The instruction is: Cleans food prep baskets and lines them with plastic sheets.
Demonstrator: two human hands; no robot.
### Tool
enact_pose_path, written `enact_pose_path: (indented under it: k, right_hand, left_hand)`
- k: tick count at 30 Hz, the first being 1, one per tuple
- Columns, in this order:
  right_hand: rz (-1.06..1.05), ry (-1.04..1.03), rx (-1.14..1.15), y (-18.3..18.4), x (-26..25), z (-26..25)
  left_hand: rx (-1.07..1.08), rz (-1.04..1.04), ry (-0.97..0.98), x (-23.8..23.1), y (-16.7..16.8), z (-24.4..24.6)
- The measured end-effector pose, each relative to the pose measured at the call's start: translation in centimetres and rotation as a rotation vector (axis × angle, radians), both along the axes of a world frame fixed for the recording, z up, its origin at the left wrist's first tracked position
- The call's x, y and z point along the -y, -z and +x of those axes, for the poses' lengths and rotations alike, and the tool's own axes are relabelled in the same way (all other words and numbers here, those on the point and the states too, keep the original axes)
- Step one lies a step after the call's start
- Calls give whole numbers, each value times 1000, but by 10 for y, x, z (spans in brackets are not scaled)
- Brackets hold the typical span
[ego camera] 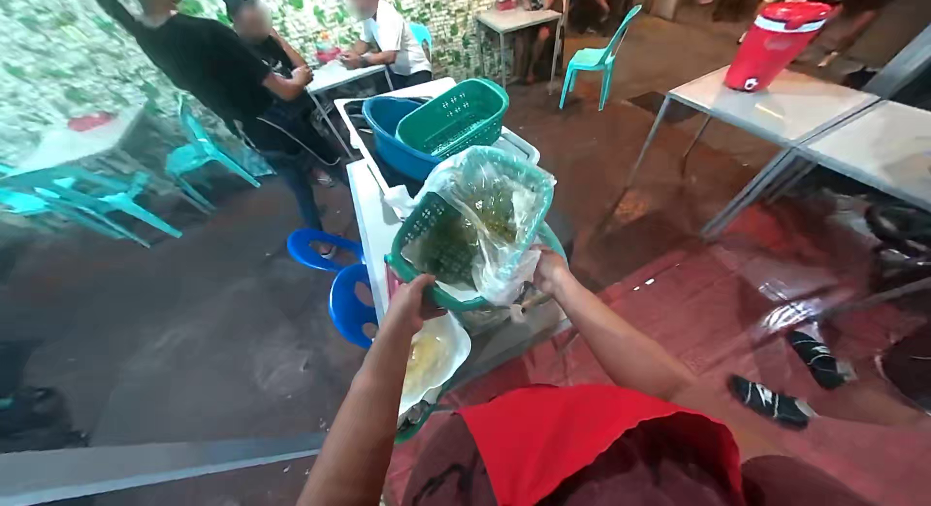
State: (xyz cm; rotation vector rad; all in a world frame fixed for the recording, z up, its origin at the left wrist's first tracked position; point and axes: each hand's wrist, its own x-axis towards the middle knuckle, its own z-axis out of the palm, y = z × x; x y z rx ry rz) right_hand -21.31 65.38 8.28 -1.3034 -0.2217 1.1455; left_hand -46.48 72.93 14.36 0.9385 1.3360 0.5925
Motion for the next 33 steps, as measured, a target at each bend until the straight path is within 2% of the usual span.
enact_pose_path:
  k: [6, 11, 14, 16, 18, 20, 22, 26, 29, 31, 33]
  right_hand:
    - [215, 320, -91, 21, -3, 96]
    - [390, 517, -182, -13, -6, 131]
    - [436, 584, -56, -24, -10, 139]
    - [347, 368, 240, -19, -10, 137]
    - [157, -56, 547, -13, -9, 118]
    - [-4, -462, 743, -5, -11, 83]
    - [-127, -692, 898, 14, -17, 49]
    - [-390, -960, 1181, 52, -24, 4]
    - [-372, -1093, 1235, 54, -17, -6]
    - [-344, -1055, 1225, 48, -16, 3]
    - [-301, -875, 1170, 35, -14, 17]
  left_hand:
    - [-106, 13, -31, -3, 21, -69]
    - [-312, 53, 52, 21, 18, -123]
    - [-327, 37, 8, 28, 23, -145]
    - [-301, 43, -40, 29, 27, -149]
    - [-259, 47, -88, 28, 30, -148]
    - [-209, 43, -144, 28, 30, -144]
    - [-160, 42, -186, 27, 30, -138]
    - [-80, 41, -190, 23, 38, -124]
    - [-51, 17, -204, 23, 40, -117]
    - [-34, 9, -212, 25, 39, -123]
    - [-22, 18, -241, 30, 37, -137]
